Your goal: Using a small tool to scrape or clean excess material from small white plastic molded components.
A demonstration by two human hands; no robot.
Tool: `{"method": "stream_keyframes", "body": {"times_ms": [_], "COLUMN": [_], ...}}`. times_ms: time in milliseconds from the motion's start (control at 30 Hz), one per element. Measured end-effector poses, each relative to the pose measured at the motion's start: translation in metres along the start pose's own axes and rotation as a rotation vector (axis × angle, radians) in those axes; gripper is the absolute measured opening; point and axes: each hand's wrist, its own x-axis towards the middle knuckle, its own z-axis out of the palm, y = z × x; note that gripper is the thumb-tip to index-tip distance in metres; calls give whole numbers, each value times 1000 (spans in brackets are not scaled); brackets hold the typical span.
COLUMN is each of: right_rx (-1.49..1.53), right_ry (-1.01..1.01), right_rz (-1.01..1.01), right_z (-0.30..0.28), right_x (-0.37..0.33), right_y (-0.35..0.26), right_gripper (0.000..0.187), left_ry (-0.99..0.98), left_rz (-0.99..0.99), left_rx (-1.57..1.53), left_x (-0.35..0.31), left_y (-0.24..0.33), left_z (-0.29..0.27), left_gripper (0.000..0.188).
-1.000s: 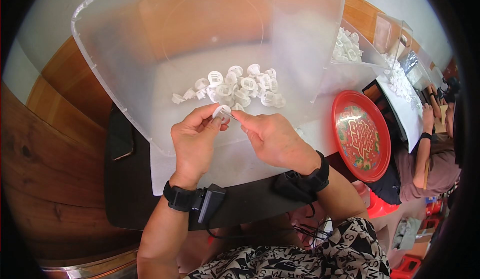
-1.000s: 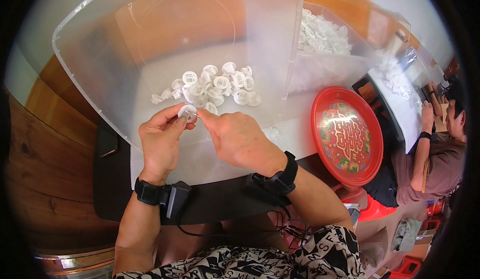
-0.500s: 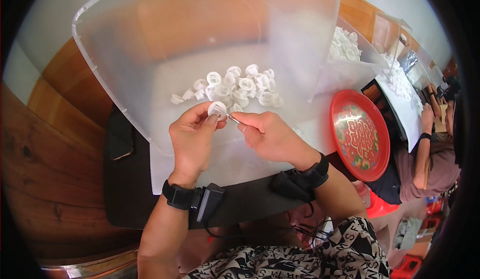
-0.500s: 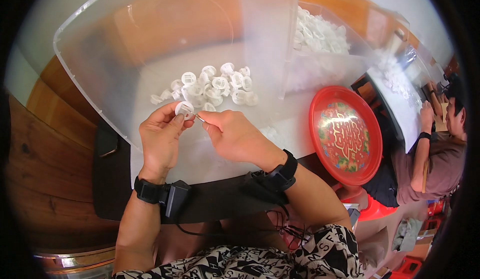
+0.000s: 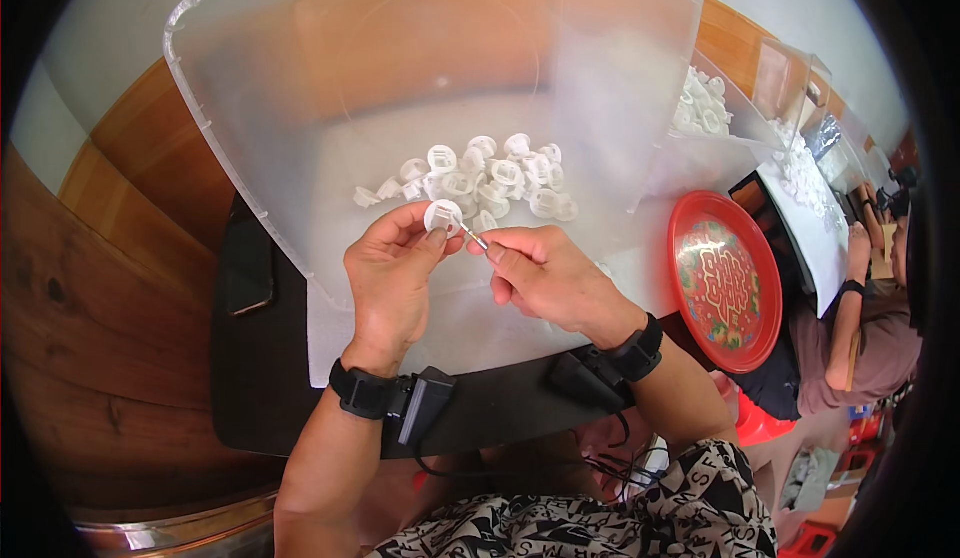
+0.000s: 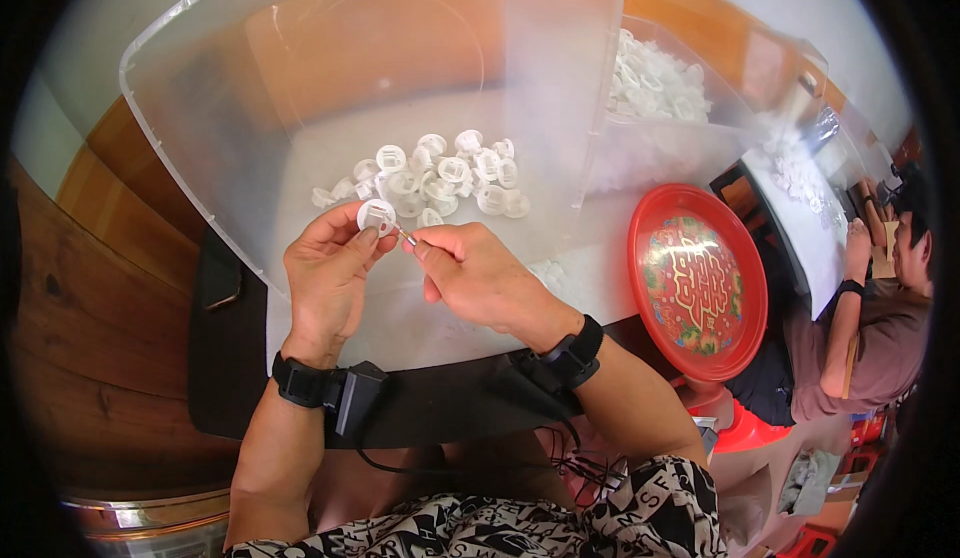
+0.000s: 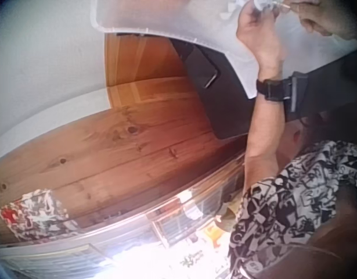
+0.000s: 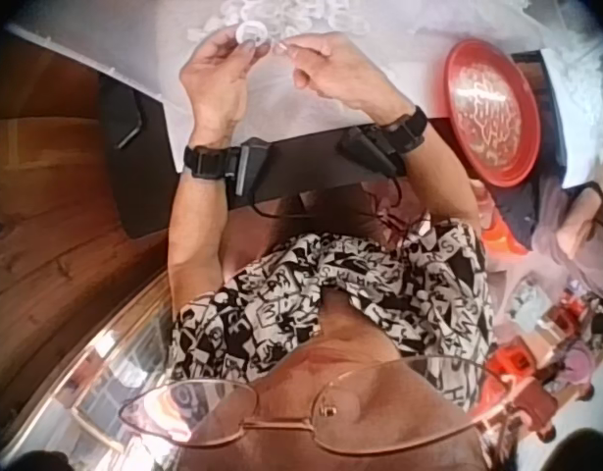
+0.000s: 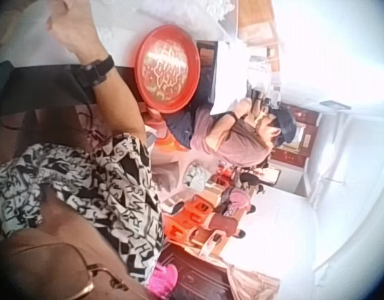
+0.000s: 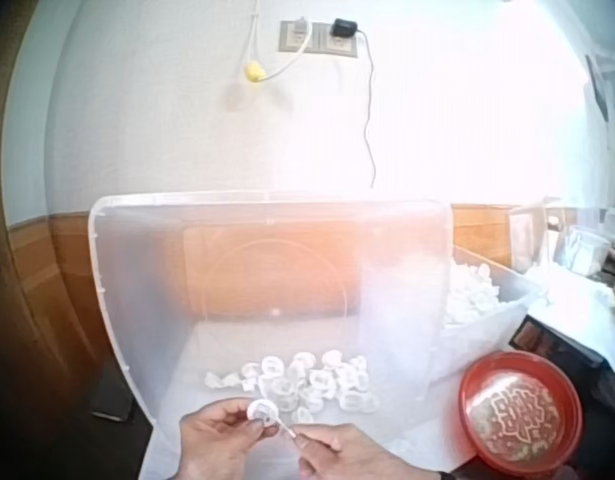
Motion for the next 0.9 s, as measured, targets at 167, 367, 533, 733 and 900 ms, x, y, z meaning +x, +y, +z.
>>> {"method": "stream_keyframes", "body": {"times_ms": [167, 367, 533, 733, 900], "right_rx": [-28, -118, -447, -1117, -1361], "right_ry": [-35, 15, 121, 174, 130], "right_rz": [-5, -238, -431, -451, -432], "right_z": [1, 5, 6, 4, 7], "right_x": [0, 4, 4, -5, -14], "right_y": [-2, 17, 18, 9, -3], "right_gripper": [29, 16, 12, 19, 28], "left_ry": [-4, 11, 15, 38, 11], "left_rz": [19, 43, 51, 28, -48], "left_rx": [-9, 40, 89, 281, 414], "left_x": [0, -2, -3, -4, -4], "left_y": [-2, -5, -9, -8, -12], "left_z": [-1, 1, 2, 6, 5], "left_gripper": [22, 22, 22, 17, 14]}}
